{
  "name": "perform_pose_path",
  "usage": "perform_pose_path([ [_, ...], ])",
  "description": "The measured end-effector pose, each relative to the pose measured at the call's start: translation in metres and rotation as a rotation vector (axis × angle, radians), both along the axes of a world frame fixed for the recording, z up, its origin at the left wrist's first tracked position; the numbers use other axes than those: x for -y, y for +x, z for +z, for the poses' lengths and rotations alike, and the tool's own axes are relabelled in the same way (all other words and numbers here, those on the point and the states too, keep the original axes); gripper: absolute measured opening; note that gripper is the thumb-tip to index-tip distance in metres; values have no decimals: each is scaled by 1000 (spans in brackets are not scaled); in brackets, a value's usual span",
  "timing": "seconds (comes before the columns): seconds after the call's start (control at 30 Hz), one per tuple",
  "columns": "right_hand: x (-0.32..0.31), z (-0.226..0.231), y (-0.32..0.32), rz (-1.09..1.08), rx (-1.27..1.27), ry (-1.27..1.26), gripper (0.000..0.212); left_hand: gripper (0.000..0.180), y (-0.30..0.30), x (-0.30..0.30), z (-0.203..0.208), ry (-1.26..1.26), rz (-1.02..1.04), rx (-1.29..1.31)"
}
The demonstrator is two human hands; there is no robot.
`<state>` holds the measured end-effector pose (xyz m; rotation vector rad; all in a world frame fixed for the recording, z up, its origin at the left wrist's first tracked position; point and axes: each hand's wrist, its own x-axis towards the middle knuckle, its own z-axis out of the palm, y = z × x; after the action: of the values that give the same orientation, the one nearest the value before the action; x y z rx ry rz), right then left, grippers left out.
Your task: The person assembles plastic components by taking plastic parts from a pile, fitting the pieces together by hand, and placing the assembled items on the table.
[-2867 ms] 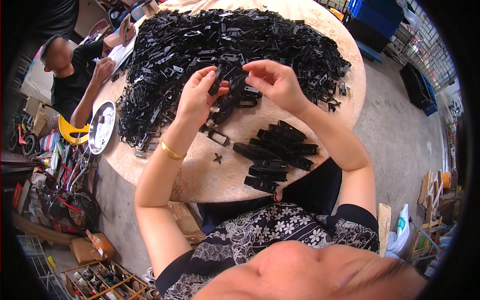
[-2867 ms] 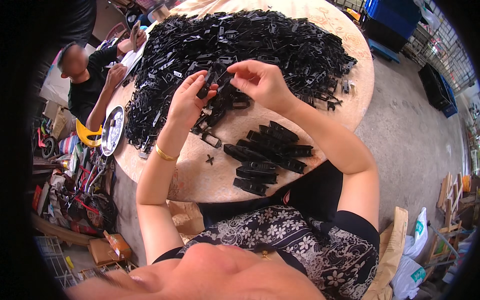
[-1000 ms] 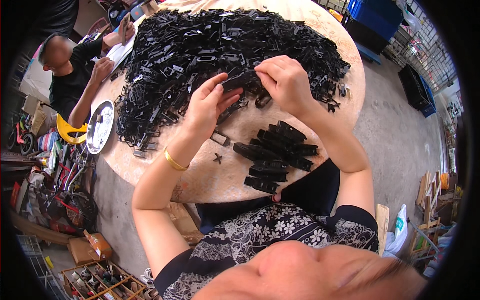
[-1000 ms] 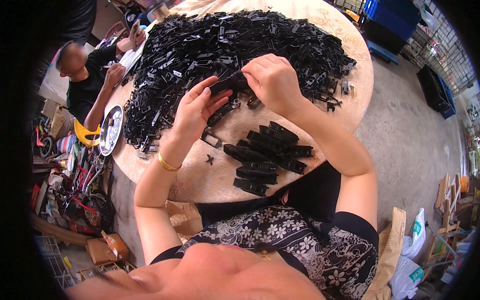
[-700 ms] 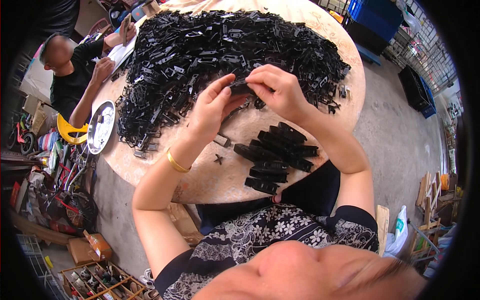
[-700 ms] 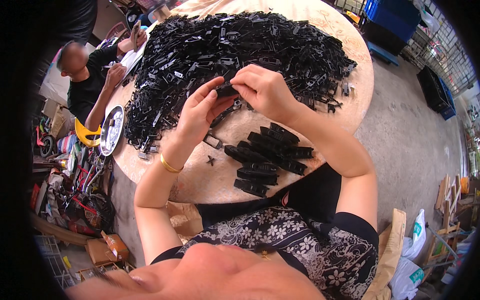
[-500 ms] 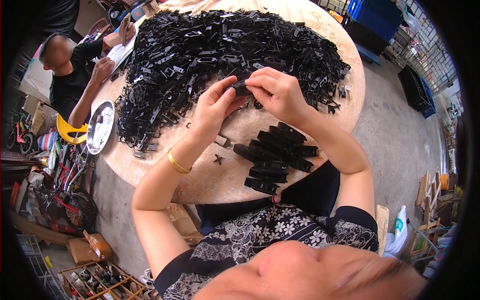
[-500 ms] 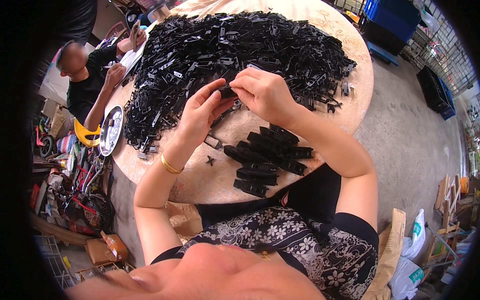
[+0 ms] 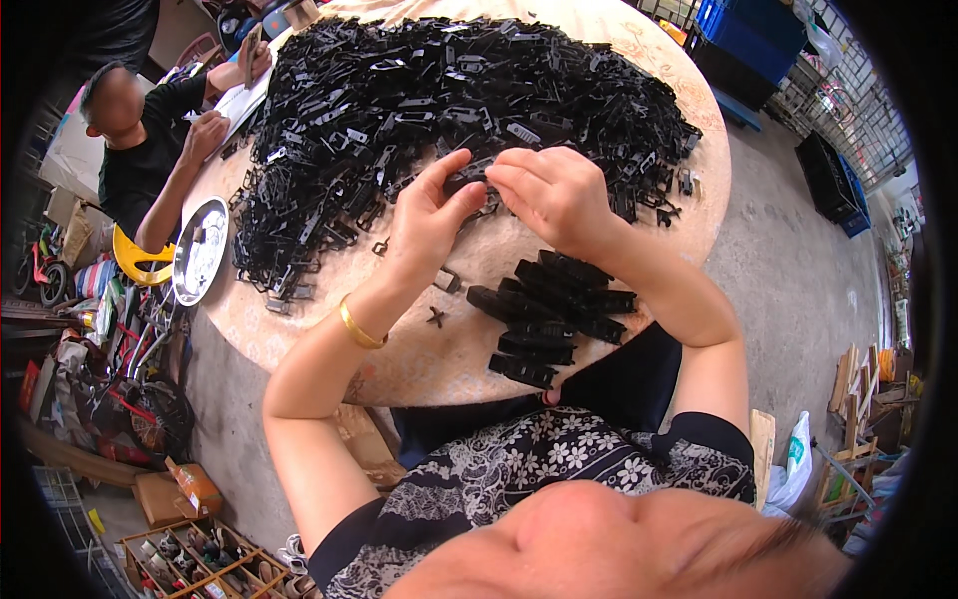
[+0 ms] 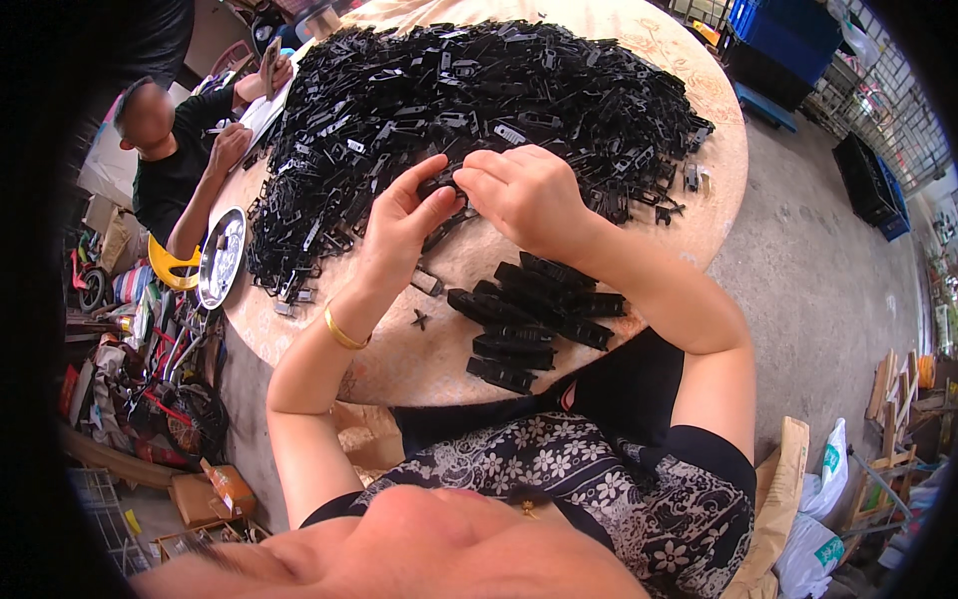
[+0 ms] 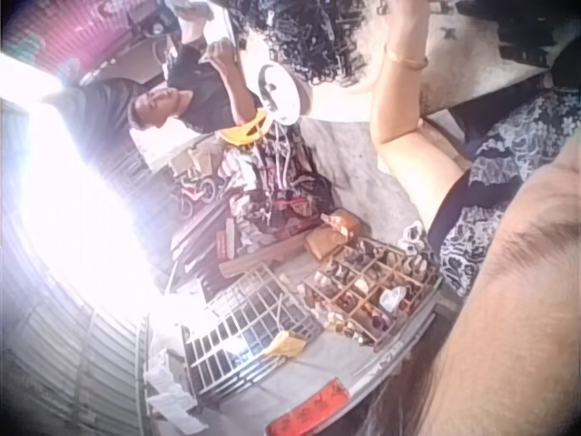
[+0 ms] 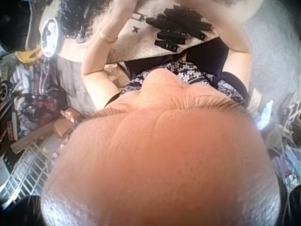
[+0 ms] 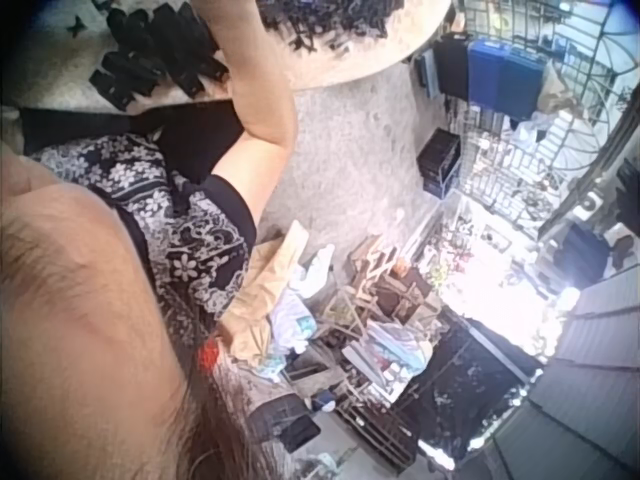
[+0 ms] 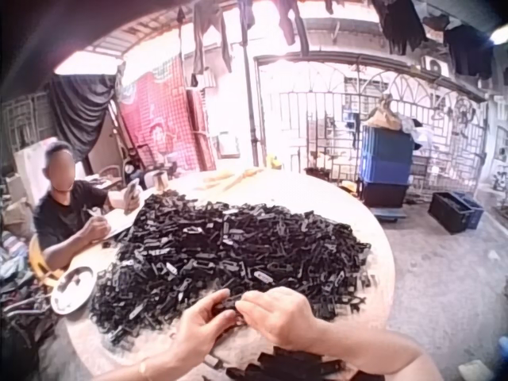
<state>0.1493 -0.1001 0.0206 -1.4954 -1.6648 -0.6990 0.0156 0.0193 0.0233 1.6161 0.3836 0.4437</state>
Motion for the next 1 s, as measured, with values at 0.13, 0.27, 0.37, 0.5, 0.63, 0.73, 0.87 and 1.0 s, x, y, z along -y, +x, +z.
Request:
perform_pose_path([
  [0.13, -3, 2, 1, 19, 79, 33, 17, 41, 1, 3, -2, -176, 1, 56],
  [0.27, -10, -5, 13, 178, -204, -10, 20, 42, 3, 5, -1, -213, 10, 85],
  [0.37, -10, 1, 13, 326, -942, -178, 23, 42, -1, 0, 3, -215, -5, 133],
  [0.5, -3, 7, 32, 498, -1135, -568, 22, 42, -2, -6, 7, -237, -86, 178],
  [0.63, -3, 4, 22, 475, -1101, -453, 19, 44, -3, -12, 10, -283, -172, 161],
  [0.73, -4, 4, 25, 449, -975, -403, 23, 40, -3, -11, 13, -300, -165, 132],
  [0.87, -1, 12, 60, 452, -1177, -649, 31, 26, -6, 2, 21, -18, -293, -74],
  [1.0, 9, 7, 57, 224, -227, -631, 21, 23, -11, 18, 11, 376, -603, -143],
])
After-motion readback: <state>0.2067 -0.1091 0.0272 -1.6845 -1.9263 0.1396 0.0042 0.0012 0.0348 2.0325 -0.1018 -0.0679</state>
